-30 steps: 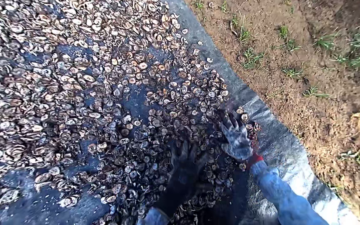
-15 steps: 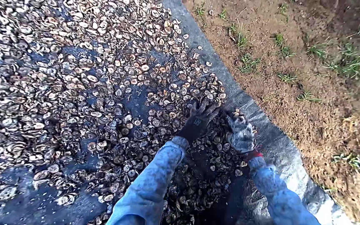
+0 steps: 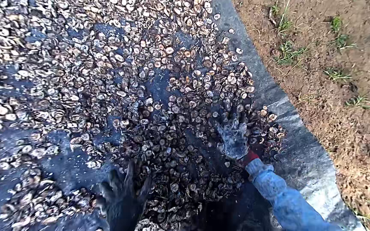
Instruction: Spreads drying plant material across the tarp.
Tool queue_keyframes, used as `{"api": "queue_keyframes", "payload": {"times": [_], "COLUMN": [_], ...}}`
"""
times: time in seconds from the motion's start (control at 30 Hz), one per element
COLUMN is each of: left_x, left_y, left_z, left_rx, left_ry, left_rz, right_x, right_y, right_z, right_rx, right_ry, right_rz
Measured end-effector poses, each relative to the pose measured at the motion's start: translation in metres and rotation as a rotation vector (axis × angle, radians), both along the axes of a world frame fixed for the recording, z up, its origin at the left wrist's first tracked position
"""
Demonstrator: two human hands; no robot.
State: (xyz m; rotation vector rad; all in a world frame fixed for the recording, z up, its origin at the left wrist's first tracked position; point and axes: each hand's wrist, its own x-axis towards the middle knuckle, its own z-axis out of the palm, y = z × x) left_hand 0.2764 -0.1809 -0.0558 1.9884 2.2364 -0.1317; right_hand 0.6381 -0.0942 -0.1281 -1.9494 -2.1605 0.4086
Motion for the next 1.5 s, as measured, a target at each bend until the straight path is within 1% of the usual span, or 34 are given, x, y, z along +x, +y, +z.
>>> {"api": "queue_keyframes", "payload": {"times": [0.03,0.07,0.1,0.17,0.2,0.23,0.27,0.33,0.37,0.4,0.43,0.47,0.5,0.53,0.57,0.63,0.67,0.73,0.8,0.83,0.9,0.93,1.03,1.07,1.1,1.13,1.17,1.2,1.27,1.3,1.33,1.37,1.43,1.5], "left_x": [-0.010,-0.008,0.004,0.038,0.056,0.075,0.094,0.122,0.131,0.133,0.130,0.123,0.113,0.105,0.102,0.111,0.124,0.154,0.181,0.193,0.208,0.213,0.215,0.214,0.211,0.210,0.213,0.220,0.245,0.259,0.270,0.279,0.285,0.284], "left_y": [-0.035,-0.061,-0.077,-0.082,-0.074,-0.062,-0.051,-0.036,-0.028,-0.018,-0.005,0.011,0.029,0.047,0.063,0.077,0.073,0.048,0.013,-0.005,-0.032,-0.033,-0.002,0.012,0.026,0.038,0.044,0.042,0.018,-0.001,-0.019,-0.034,-0.047,-0.043], "left_z": [-0.003,-0.008,-0.013,-0.024,-0.029,-0.031,-0.030,-0.023,-0.016,-0.013,-0.011,-0.013,-0.018,-0.025,-0.033,-0.044,-0.043,-0.035,-0.029,-0.026,-0.026,-0.025,-0.016,-0.018,-0.020,-0.024,-0.026,-0.027,-0.026,-0.020,-0.011,-0.006,0.001,0.009], "left_rx": [-0.027,-0.005,0.057,0.189,0.252,0.308,0.323,0.251,0.199,0.168,0.173,0.215,0.257,0.298,0.306,0.225,0.141,-0.042,-0.217,-0.316,-0.397,-0.349,-0.021,0.064,0.111,0.103,0.055,-0.037,-0.282,-0.433,-0.577,-0.659,-0.706,-0.641], "left_ry": [0.041,0.064,0.056,0.014,-0.033,-0.120,-0.232,-0.543,-0.738,-0.865,-0.883,-0.801,-0.656,-0.497,-0.377,-0.275,-0.265,-0.344,-0.409,-0.442,-0.531,-0.616,-0.866,-0.858,-0.788,-0.669,-0.536,-0.436,-0.379,-0.394,-0.413,-0.424,-0.477,-0.586], "left_rz": [0.093,0.155,0.201,0.299,0.350,0.379,0.394,0.363,0.339,0.288,0.192,0.070,-0.037,-0.100,-0.112,-0.107,-0.117,-0.183,-0.323,-0.391,-0.455,-0.440,-0.253,-0.230,-0.254,-0.267,-0.252,-0.229,-0.264,-0.310,-0.351,-0.387,-0.433,-0.436], "right_x": [-0.021,-0.044,-0.067,-0.106,-0.118,-0.123,-0.120,-0.091,-0.069,-0.047,-0.025,-0.008,0.006,0.016,0.022,0.024,0.027,0.044,0.063,0.072,0.085,0.090,0.100,0.104,0.107,0.109,0.108,0.108,0.107,0.111,0.118,0.128,0.153,0.172], "right_y": [-0.013,-0.028,-0.043,-0.077,-0.092,-0.101,-0.105,-0.101,-0.097,-0.092,-0.084,-0.074,-0.063,-0.052,-0.037,-0.010,-0.005,-0.022,-0.052,-0.066,-0.083,-0.079,-0.029,-0.009,0.011,0.033,0.054,0.071,0.087,0.078,0.058,0.032,-0.030,-0.080], "right_z": [0.004,0.011,0.018,0.027,0.029,0.029,0.028,0.034,0.034,0.032,0.036,0.041,0.044,0.044,0.042,0.032,0.024,0.019,0.037,0.045,0.055,0.061,0.078,0.077,0.074,0.071,0.068,0.063,0.056,0.050,0.042,0.038,0.029,0.030], "right_rx": [-0.081,-0.138,-0.151,-0.207,-0.262,-0.308,-0.328,-0.344,-0.283,-0.184,-0.151,-0.104,-0.078,-0.067,-0.105,-0.225,-0.246,-0.267,-0.428,-0.471,-0.479,-0.489,-0.566,-0.538,-0.467,-0.397,-0.347,-0.336,-0.398,-0.399,-0.365,-0.356,-0.327,-0.352], "right_ry": [0.034,0.073,0.111,0.239,0.289,0.326,0.320,0.244,0.225,0.215,0.234,0.249,0.250,0.234,0.200,0.072,0.015,-0.005,-0.049,-0.057,-0.027,-0.005,0.061,0.060,0.040,0.008,-0.047,-0.129,-0.241,-0.246,-0.217,-0.190,-0.146,-0.110], "right_rz": [0.062,0.136,0.235,0.479,0.576,0.625,0.633,0.578,0.511,0.428,0.345,0.277,0.235,0.215,0.218,0.265,0.289,0.280,0.212,0.185,0.152,0.132,0.035,0.048,0.104,0.184,0.266,0.340,0.448,0.479,0.499,0.511,0.529,0.489]}}
